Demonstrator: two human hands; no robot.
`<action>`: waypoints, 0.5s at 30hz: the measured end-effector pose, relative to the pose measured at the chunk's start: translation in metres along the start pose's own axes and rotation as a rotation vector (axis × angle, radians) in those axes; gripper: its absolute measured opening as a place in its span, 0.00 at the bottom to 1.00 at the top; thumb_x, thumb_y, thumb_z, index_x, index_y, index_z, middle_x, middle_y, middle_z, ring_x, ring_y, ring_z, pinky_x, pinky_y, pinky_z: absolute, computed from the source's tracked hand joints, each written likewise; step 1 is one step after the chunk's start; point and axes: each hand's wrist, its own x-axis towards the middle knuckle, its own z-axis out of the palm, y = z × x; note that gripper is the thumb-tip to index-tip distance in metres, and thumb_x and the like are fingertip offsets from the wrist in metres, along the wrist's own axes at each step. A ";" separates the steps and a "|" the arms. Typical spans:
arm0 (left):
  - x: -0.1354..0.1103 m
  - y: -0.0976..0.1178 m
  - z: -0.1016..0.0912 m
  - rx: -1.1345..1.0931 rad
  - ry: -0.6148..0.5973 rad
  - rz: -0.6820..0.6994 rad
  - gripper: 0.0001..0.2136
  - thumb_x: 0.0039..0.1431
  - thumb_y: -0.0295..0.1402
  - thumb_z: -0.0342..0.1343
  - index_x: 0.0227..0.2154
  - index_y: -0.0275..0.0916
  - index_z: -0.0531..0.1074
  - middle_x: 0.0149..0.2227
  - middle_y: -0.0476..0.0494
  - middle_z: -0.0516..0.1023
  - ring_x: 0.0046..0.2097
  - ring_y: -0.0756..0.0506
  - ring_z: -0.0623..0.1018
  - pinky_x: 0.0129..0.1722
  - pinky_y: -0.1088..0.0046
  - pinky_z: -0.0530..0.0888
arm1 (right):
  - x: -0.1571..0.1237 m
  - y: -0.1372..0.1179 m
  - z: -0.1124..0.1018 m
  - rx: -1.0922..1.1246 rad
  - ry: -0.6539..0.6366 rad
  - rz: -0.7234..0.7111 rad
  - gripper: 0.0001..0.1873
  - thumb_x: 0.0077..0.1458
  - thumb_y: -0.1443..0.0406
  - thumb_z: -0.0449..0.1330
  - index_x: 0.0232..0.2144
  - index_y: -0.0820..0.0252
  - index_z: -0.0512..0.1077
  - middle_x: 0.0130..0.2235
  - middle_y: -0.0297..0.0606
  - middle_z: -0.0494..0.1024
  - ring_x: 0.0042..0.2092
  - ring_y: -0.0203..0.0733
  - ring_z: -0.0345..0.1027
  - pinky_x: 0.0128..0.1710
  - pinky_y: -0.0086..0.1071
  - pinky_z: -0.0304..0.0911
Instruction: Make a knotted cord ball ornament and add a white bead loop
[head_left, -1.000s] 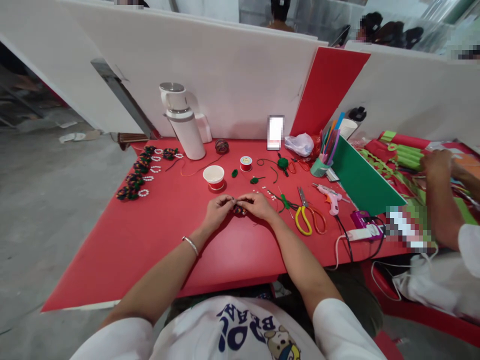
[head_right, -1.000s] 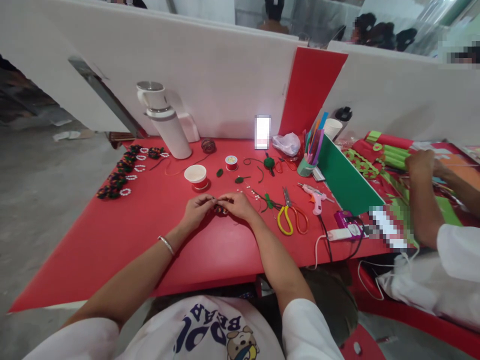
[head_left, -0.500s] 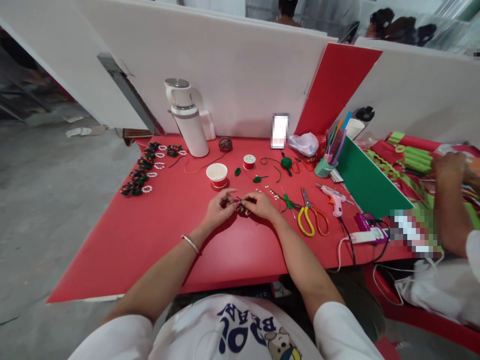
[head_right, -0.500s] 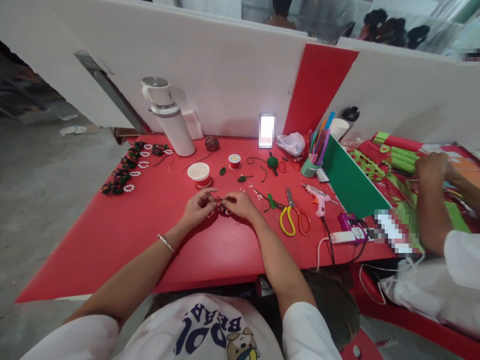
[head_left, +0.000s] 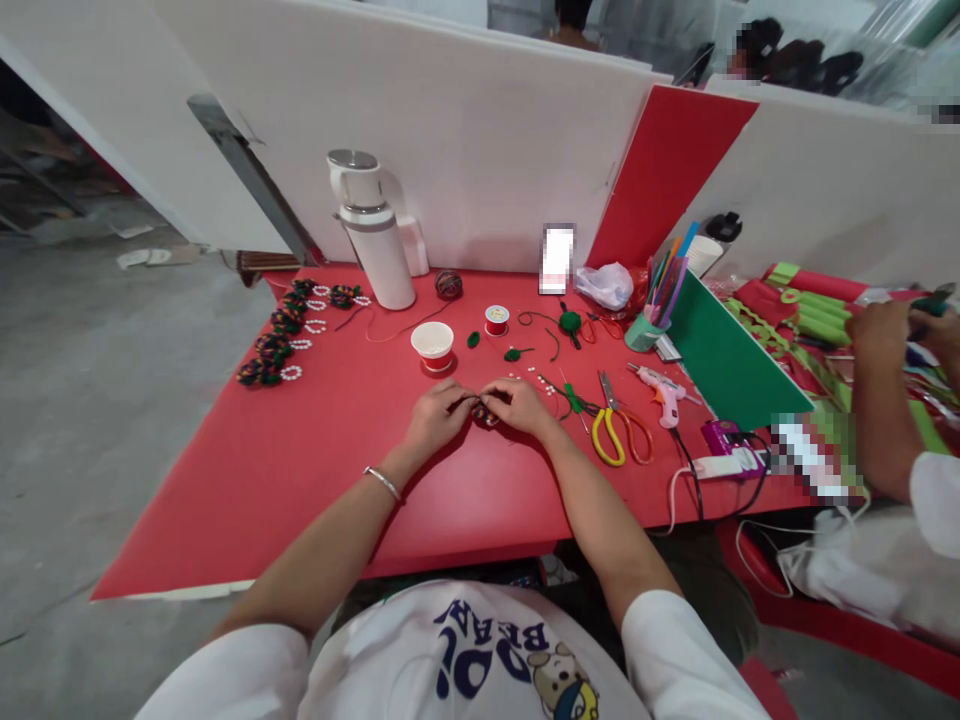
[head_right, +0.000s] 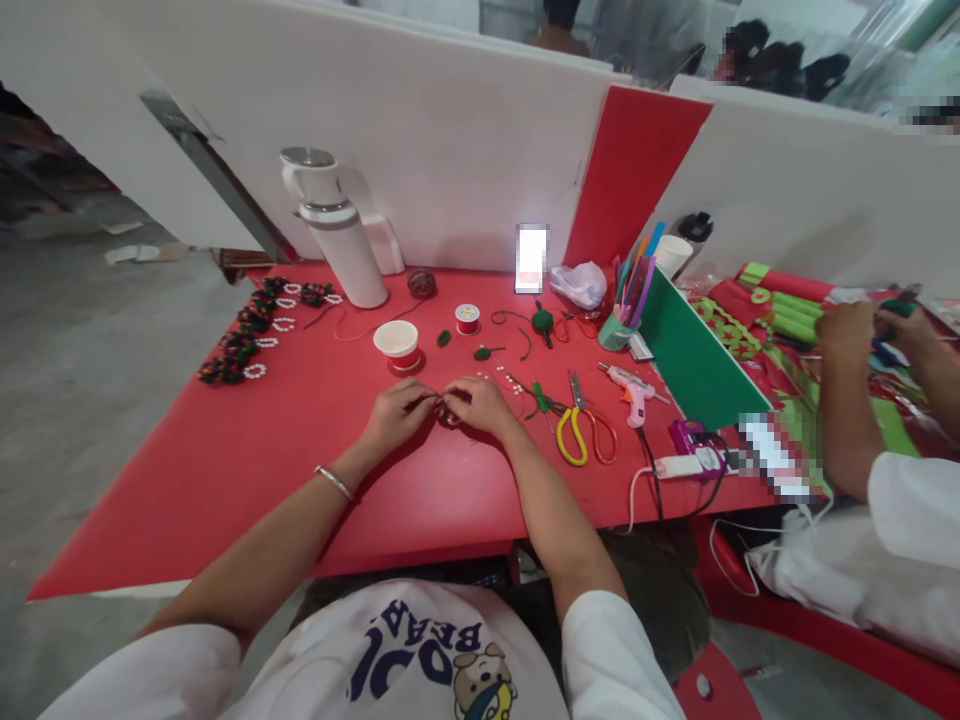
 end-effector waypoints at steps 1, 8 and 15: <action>0.001 0.000 0.000 -0.025 0.005 -0.016 0.09 0.64 0.32 0.57 0.34 0.40 0.82 0.32 0.42 0.78 0.35 0.46 0.77 0.38 0.69 0.73 | 0.001 0.001 -0.001 0.030 0.012 0.009 0.09 0.60 0.65 0.60 0.38 0.60 0.81 0.38 0.38 0.84 0.40 0.39 0.75 0.44 0.31 0.66; 0.005 0.000 -0.002 -0.136 0.037 -0.168 0.07 0.59 0.33 0.59 0.29 0.40 0.82 0.33 0.42 0.80 0.37 0.44 0.78 0.42 0.67 0.75 | 0.003 0.008 -0.010 0.125 0.185 0.118 0.13 0.58 0.63 0.60 0.43 0.59 0.81 0.43 0.40 0.84 0.41 0.39 0.74 0.46 0.33 0.68; 0.005 -0.002 0.004 -0.296 0.010 -0.313 0.09 0.56 0.36 0.60 0.28 0.38 0.81 0.29 0.43 0.81 0.31 0.46 0.77 0.33 0.70 0.76 | 0.004 0.005 -0.015 0.054 0.191 0.095 0.12 0.59 0.63 0.59 0.42 0.60 0.81 0.39 0.39 0.83 0.40 0.40 0.74 0.45 0.32 0.67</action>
